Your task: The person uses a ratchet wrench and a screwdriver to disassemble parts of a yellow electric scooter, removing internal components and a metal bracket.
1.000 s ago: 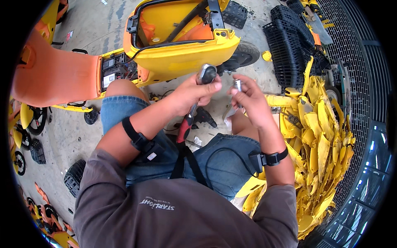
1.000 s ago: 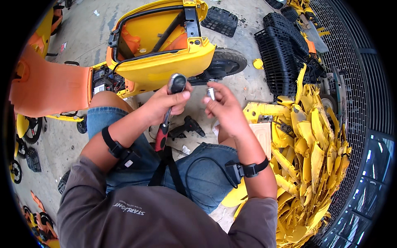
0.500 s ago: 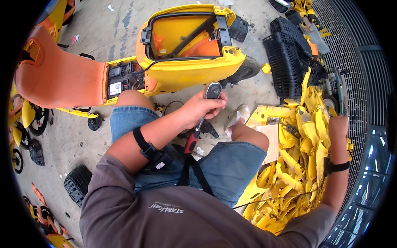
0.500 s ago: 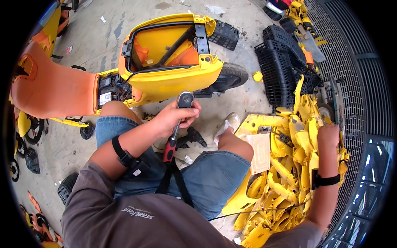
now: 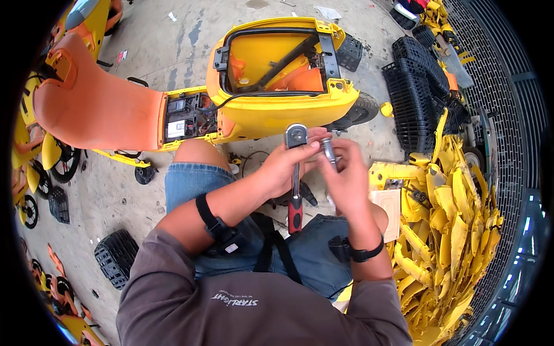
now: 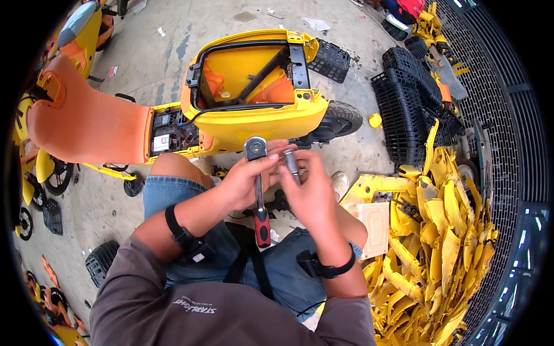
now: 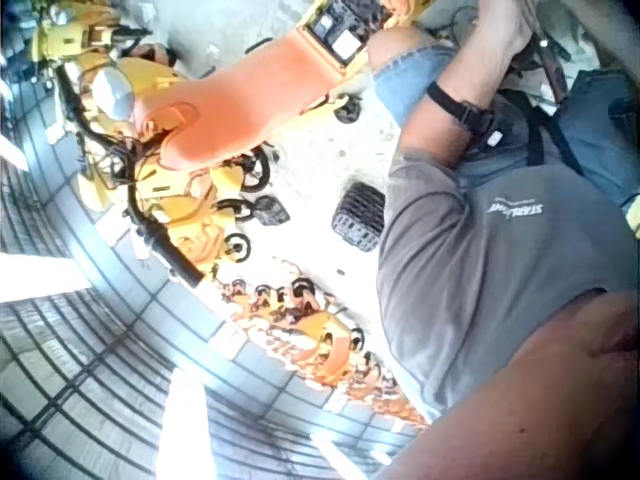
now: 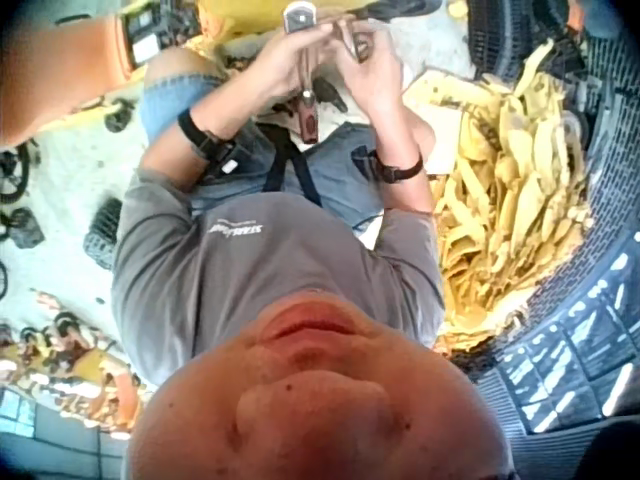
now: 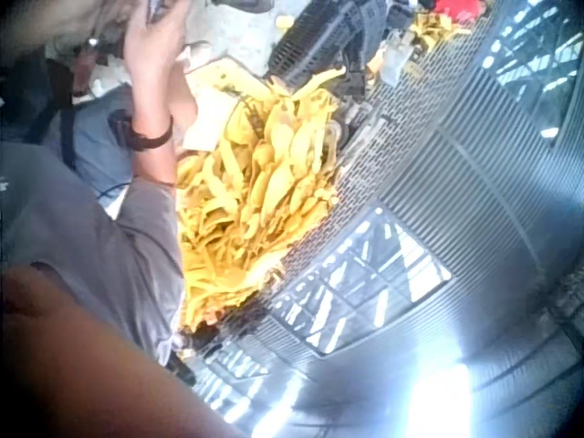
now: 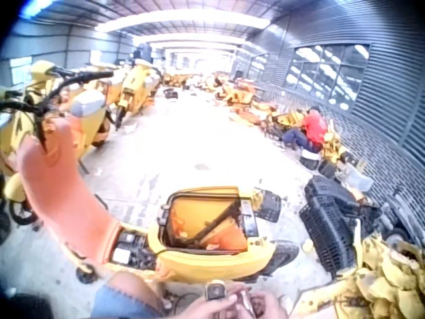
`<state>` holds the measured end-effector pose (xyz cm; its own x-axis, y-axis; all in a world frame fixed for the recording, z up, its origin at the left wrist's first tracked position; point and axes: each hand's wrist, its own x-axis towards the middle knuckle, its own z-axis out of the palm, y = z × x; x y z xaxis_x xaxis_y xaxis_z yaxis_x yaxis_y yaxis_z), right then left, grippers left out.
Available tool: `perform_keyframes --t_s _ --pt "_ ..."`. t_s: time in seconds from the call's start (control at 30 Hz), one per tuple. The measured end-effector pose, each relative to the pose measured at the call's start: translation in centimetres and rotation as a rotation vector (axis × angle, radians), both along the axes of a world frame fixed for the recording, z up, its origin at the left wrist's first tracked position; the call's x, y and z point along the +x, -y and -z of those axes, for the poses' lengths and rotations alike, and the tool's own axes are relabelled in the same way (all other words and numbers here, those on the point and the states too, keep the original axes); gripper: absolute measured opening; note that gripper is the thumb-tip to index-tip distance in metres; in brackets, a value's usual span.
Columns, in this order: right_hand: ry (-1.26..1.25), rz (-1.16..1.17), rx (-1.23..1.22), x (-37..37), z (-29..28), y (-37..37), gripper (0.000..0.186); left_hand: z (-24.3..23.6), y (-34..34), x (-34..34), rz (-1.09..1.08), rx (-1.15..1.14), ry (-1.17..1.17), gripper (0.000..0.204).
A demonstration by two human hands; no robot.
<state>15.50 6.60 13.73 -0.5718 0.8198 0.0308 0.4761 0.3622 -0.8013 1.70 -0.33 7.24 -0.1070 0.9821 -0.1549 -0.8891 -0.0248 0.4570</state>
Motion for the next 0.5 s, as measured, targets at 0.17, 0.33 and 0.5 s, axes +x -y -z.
perform_keyframes --t_s 0.17,0.33,0.5 --pt "-0.116 -0.164 0.014 0.4 2.0 0.0 0.027 0.4 0.3 -0.1 -0.023 -0.091 0.145 0.032" --pt "-0.226 -0.121 -0.247 1.1 4.6 -0.5 0.055 1.9 0.1 0.4 -0.103 -0.317 -0.237 0.021" --pt "-0.268 -0.328 -0.499 0.7 8.6 -0.2 0.076 3.8 0.0 1.0 -0.104 -0.241 -1.086 0.041"
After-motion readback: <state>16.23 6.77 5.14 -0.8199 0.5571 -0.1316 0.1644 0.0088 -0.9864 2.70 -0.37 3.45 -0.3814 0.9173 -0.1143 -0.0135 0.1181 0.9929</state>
